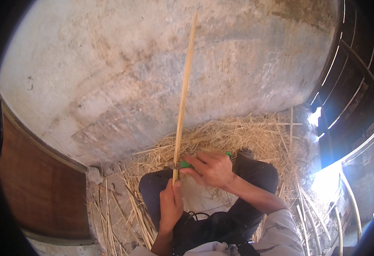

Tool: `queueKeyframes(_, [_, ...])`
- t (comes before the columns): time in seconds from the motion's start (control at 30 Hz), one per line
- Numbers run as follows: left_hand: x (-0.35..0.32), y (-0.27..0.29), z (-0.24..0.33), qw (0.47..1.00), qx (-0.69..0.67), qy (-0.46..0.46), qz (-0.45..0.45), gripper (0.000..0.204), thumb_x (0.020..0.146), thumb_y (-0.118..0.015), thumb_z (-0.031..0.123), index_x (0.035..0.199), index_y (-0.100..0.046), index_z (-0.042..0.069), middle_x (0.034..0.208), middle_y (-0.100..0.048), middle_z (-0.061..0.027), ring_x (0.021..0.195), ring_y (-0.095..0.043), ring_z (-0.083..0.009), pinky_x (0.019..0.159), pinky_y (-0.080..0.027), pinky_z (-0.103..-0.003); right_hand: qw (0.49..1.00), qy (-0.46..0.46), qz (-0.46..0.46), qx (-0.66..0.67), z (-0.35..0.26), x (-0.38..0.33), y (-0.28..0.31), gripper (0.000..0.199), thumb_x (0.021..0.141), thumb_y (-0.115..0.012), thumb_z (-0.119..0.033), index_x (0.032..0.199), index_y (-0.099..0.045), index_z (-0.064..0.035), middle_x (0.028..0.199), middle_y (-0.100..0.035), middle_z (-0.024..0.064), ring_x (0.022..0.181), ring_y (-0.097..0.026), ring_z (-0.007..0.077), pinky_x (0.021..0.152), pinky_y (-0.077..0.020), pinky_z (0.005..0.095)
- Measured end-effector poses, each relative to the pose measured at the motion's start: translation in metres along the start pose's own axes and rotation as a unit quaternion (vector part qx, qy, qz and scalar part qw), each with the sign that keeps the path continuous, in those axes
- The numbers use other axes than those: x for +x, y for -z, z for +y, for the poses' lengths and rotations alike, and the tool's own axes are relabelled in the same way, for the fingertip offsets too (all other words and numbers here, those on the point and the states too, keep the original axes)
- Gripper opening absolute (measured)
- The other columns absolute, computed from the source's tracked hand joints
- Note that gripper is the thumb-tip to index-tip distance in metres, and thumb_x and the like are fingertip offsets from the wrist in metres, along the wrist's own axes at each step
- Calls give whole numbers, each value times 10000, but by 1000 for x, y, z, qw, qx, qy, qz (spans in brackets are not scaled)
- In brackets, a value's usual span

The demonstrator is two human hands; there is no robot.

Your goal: The person shaves a long bamboo stick using a small utility knife, working their way down the length of the wood while seated.

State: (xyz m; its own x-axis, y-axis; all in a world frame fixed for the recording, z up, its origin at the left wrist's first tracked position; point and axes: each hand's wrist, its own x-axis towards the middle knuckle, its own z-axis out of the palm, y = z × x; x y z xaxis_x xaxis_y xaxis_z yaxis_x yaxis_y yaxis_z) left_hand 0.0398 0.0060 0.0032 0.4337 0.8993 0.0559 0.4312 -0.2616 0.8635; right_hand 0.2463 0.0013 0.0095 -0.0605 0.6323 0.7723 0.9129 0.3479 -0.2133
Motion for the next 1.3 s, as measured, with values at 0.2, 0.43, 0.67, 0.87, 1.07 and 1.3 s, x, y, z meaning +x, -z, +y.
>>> queueKeyframes(0.2, [0,2,-2,1000,-20,-2,-4,231,1129,-509,175,1071,-572,-40,701,-583,-278,691,-618,-514,580,-441,-522,1000,-3,13,-4,1,3,1,406,838,-859,-449,1107,-805,-150,674,-572,-18,559,-610,189,509,-459,335])
queueKeyframes(0.43, [1,0,-8,998,57,-22,31,273,1142,-474,188,994,-562,-24,684,-566,-230,606,-602,-438,562,-420,-493,1000,-7,3,-18,0,2,-4,403,850,-856,-454,1109,-804,-150,681,-582,-18,548,-596,188,507,-452,339])
queueKeyframes(0.67, [3,-2,-12,996,59,-42,45,264,1137,-492,181,987,-554,-28,647,-551,-239,600,-609,-468,541,-404,-529,999,-28,-9,-25,-2,4,-2,383,862,-849,-460,1094,-798,-159,688,-591,-17,559,-617,190,515,-469,338])
queueKeyframes(0.87, [5,-2,-12,993,99,-26,55,257,1134,-496,171,983,-557,-28,646,-548,-237,598,-610,-461,544,-404,-522,999,-42,-6,-29,-2,4,-4,334,885,-837,-459,1067,-783,-185,700,-600,-28,579,-650,174,526,-497,326])
queueKeyframes(1.07, [7,-1,-11,998,46,-32,38,236,1126,-509,158,989,-557,-28,640,-549,-245,589,-610,-470,531,-403,-526,999,-48,3,-11,-1,2,-8,374,856,-861,-435,1081,-803,-141,681,-594,1,546,-612,214,509,-465,364])
queueKeyframes(1.3, [-20,-7,-25,993,116,10,23,237,1122,-525,168,983,-563,-20,650,-562,-240,603,-631,-464,537,-420,-529,941,-294,63,-158,89,22,21,302,1028,-704,-418,1126,-802,-150,704,-674,71,556,-653,263,525,-504,387])
